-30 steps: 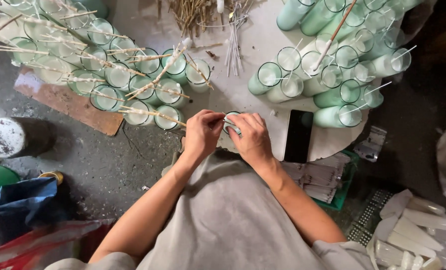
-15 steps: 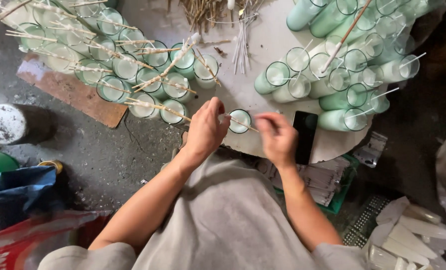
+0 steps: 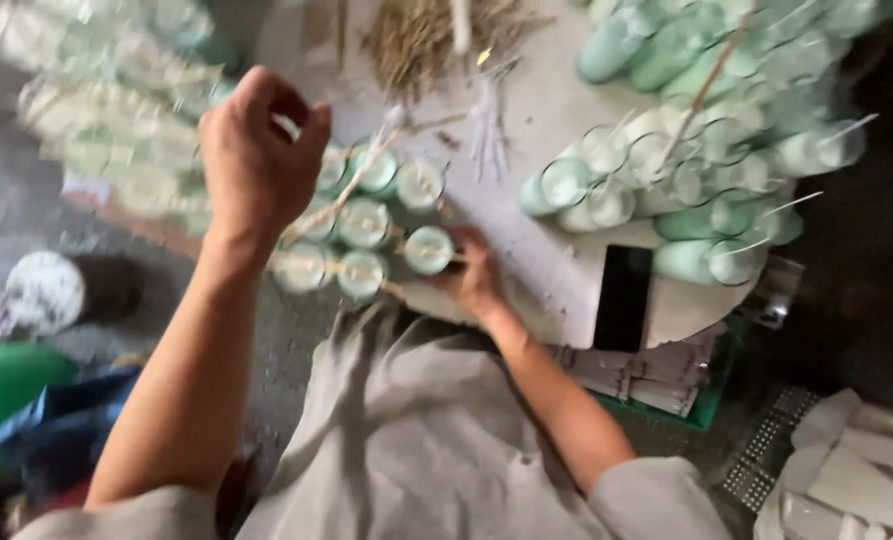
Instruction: Inserting wicks into wax-filled glass jars on a low production table
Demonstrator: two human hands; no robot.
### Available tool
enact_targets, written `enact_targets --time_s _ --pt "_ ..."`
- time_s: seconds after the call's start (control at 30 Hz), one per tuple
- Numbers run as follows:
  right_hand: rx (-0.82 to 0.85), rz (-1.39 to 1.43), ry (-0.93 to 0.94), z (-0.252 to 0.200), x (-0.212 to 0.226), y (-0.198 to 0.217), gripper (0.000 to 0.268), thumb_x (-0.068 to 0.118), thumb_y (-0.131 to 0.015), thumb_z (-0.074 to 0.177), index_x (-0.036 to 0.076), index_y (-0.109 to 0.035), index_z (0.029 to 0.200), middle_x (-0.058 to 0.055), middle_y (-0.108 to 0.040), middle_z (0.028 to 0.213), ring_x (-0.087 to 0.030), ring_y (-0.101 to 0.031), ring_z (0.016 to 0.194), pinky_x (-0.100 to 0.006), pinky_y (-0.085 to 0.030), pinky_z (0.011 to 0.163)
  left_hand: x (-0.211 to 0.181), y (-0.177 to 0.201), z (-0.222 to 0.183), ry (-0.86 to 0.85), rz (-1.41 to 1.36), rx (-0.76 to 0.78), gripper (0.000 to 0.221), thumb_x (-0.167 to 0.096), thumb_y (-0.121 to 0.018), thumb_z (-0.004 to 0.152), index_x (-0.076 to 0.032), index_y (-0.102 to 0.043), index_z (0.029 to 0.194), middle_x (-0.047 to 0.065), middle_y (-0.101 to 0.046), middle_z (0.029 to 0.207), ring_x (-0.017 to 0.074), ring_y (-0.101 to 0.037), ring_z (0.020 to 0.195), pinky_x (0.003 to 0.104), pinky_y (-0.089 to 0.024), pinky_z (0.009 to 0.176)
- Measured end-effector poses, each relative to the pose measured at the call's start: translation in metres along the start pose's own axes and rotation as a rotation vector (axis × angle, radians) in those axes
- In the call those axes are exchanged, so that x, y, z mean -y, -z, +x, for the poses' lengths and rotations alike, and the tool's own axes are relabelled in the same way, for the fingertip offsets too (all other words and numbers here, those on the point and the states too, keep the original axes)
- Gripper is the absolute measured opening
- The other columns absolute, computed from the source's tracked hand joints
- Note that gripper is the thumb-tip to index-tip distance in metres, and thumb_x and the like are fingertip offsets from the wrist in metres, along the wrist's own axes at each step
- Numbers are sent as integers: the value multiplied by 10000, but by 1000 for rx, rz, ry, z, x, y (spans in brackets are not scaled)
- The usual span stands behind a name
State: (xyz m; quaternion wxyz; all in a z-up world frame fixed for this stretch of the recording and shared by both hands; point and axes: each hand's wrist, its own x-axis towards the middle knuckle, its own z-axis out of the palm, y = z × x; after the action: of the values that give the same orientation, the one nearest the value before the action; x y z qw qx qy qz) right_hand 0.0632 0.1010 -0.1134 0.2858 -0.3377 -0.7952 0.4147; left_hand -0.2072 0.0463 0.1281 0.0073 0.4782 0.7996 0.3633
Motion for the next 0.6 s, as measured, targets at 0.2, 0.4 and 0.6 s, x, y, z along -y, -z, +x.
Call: enact_targets --time_s 0.2,0.4,0.6 --pt "-100 193 -364 -16 5 -13 493 179 -882 750 135 -651 1183 -67 -757 1025 -188 -728 885 -326 -589 785 -5 -55 80 -86 -57 204 64 -135 -758 880 -150 -710 920 21 -754 862 222 -674 697 370 -506 634" --pt "-282 228 -551 -68 -28 -32 262 126 -793 837 108 -676 1070 -28 -767 948 -151 -725 852 -296 -573 820 -66 -255 185 -350 -10 640 583 -173 -535 914 -236 -494 1493 196 -708 1021 447 -683 854 577 -520 693" --pt "-414 129 -768 -74 62 27 100 208 -799 846 135 -783 913 18 -799 806 -87 -719 730 -239 -585 719 -62 -424 251 -387 34 647 257 -110 -311 1001 -121 -409 1239 207 -662 924 476 -656 807 579 -517 680"
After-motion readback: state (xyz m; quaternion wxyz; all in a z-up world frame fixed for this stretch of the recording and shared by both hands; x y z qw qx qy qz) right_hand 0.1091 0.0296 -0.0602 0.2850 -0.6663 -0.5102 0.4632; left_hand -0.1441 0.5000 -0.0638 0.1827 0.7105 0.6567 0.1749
